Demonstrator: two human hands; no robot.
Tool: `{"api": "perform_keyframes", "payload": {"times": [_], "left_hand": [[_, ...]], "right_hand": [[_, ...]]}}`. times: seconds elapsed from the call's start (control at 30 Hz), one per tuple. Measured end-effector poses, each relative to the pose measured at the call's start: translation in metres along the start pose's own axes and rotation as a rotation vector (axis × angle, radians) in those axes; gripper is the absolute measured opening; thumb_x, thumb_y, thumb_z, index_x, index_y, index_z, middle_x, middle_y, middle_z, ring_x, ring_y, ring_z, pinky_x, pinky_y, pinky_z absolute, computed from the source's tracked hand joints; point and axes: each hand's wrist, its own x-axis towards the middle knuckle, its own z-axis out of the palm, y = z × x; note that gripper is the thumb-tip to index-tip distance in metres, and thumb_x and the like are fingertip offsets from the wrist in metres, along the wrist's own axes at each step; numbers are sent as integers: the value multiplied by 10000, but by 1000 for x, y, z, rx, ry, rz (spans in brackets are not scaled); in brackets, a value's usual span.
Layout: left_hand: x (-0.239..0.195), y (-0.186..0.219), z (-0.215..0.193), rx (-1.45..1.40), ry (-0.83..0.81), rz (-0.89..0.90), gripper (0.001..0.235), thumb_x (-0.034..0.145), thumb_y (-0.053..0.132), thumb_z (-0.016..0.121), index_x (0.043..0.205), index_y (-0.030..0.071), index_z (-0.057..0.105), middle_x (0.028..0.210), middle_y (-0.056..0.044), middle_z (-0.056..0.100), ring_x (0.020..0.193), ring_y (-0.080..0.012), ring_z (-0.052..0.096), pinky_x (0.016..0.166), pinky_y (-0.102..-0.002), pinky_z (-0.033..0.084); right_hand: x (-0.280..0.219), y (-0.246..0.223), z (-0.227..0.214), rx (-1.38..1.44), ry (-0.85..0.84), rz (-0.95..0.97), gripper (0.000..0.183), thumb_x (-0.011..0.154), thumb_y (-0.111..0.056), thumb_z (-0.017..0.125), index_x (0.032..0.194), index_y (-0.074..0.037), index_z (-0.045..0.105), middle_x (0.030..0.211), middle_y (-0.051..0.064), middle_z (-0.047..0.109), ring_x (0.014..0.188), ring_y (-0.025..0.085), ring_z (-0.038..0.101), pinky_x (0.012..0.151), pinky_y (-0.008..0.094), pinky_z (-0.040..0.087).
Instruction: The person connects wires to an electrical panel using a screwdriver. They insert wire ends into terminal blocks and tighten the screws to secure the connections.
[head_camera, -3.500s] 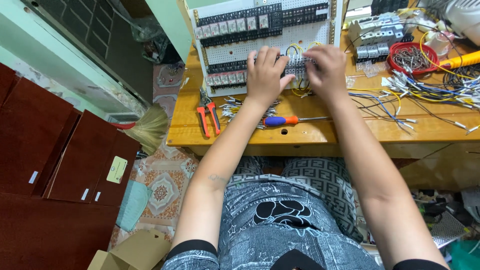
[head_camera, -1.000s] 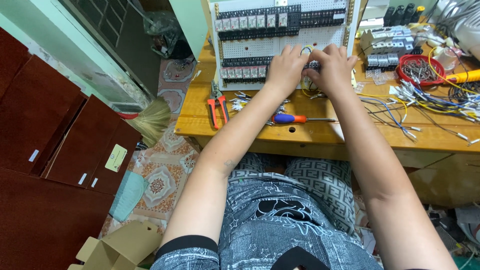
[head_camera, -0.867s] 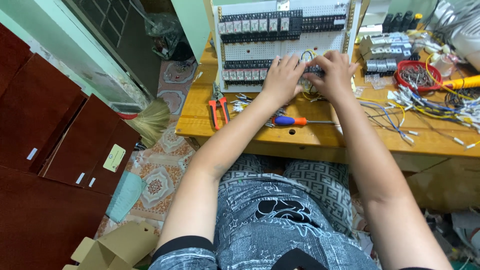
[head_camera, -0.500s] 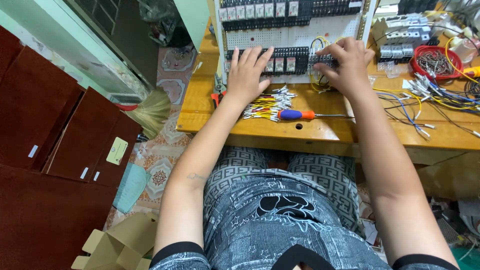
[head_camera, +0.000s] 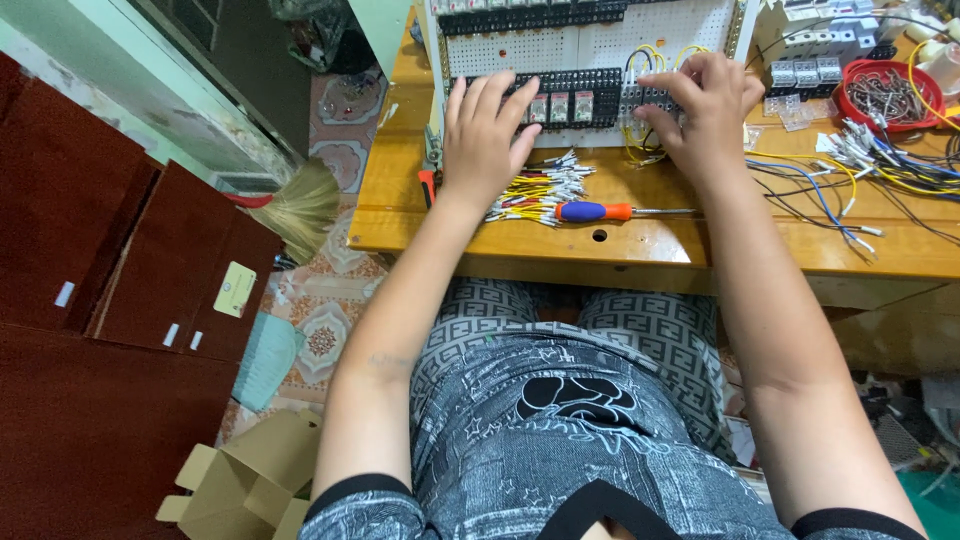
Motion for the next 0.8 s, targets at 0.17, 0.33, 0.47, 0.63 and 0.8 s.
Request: {"api": "perform_keyframes", "payload": {"times": [0.17,0.33,0.47,0.63,0.8], "left_hand": [[-36,41,-11,-203,-246,107,460,953,510,674,1322,239,629,1242,-4,664,1163,-219,575,1037,-460,366],[-50,66,17,-222,-244,337,469,931,504,731,1284,197,696,1169,9,734,1115,-238,606,1098,-523,368],[-39,70,13,-304,-115,340,233,933,277,759,1145,180,758,1035,-18,754,1002,-216,676,1065,-503,466],[-36,66,-34,-702,-67,-1,152,950,126,689,1101,142,673,1059,-48,614,890,-184,638,700,-250,644],[-37,60,-40,-550,26,-106,252,947,128,708,1179,93,617,1122,-84,571,940,-253,635,726,-347,600]], "right_hand": [[-6,-1,7,-38,101,-60,319,1024,-294,915,1310,-256,780,1189,112,515,1113,345,484,884,482,261],[-9,-3,3,-31,96,-68,389,1009,-208,918,1363,-241,759,1227,127,509,1134,360,479,891,492,265],[-8,-4,-1,26,53,-38,435,979,-212,913,1376,-235,735,1258,127,501,1171,360,467,918,493,243],[-7,-9,-3,59,23,-12,453,960,-187,910,1373,-222,728,1268,129,482,1194,361,457,925,497,237],[-4,-26,-3,-107,-12,-70,724,790,-333,1046,1425,-218,719,1539,184,425,1390,438,364,1028,585,232]]}}
